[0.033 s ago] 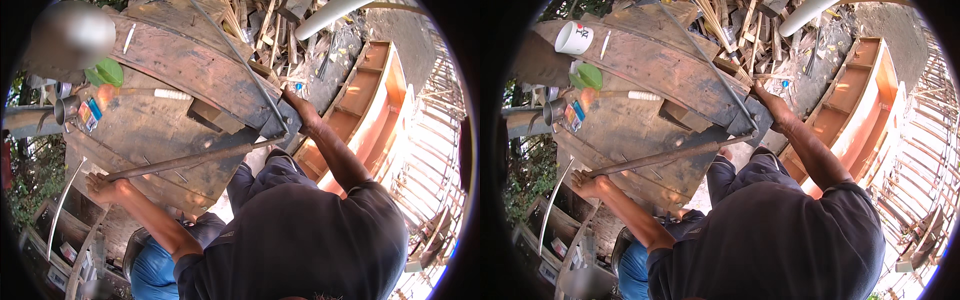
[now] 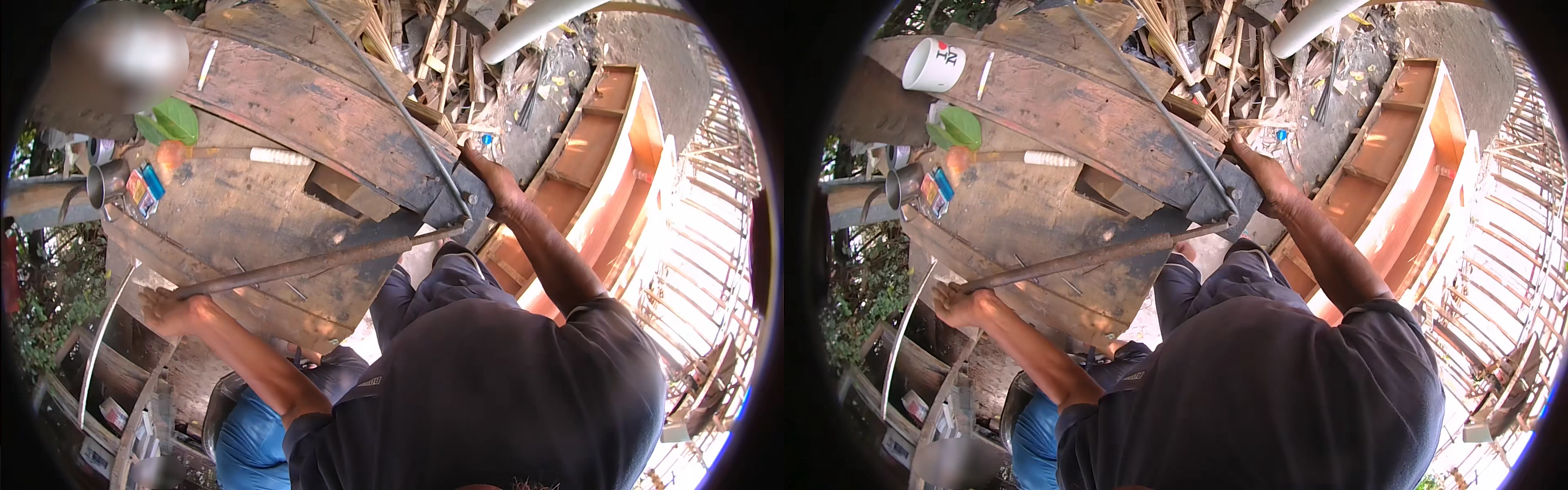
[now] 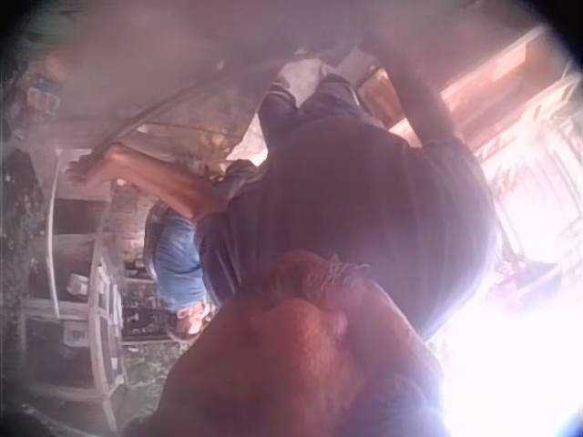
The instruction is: The person bends lengths of metal rebar using a manual bending tool fixed to a wooden workbench.
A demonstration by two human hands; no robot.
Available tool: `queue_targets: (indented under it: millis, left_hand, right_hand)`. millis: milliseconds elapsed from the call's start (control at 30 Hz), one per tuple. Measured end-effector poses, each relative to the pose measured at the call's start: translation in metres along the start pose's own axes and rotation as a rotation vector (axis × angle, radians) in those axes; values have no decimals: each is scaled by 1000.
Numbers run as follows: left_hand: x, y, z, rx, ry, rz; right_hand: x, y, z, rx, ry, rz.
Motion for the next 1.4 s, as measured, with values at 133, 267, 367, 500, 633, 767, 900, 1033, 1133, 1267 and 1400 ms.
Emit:
queue_targets:
  millis: [133,267,367,500,633,767,900,1033,1133,1267,1400]
  left_hand:
    - [-27,32,-4,-93,-153,-3]
    - [-17,58,-1,187,169,221]
    - [-4,52,14,125,20,146]
    - [-25,26,6,-45,-217,37]
    - [-42,10,-35,-170,-301,95]
    - [3,-58,4,-353,-617,513]
    - [-77,-35,-90,-611,-513,597]
    - [-168,-3,-201,-720,-186,733]
    - [-273,41,-232,-693,0,759]
    - [-402,123,-189,-707,-169,779]
    - [-539,192,-98,-500,-469,975]
  right_hand:
    - [0,-10,-5,-10,41,-46]
    - [1,4,-2,59,-14,-6]
    - [-1,7,-2,58,12,50]
    - [5,2,-4,14,14,162]
    - [17,-7,-6,-3,-35,261]
    - [29,-14,-9,-28,-102,286]
    - [-6,-47,27,-541,-313,45]
    - [-29,-92,55,-971,-863,144]
    - [-73,-108,47,-981,-482,550]
    - [-149,-100,62,-359,-98,939]
    - [-141,-114,94,407,83,667]
Point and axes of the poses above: each hand's wrist, its own x-axis towards the middle knuckle, its own y-axis out of the palm, z = x × y, the point moved 6 cm from there along x, towards the middle knuckle, and after that the axes turned 8 degrees about -y, right-handed, at the moved point
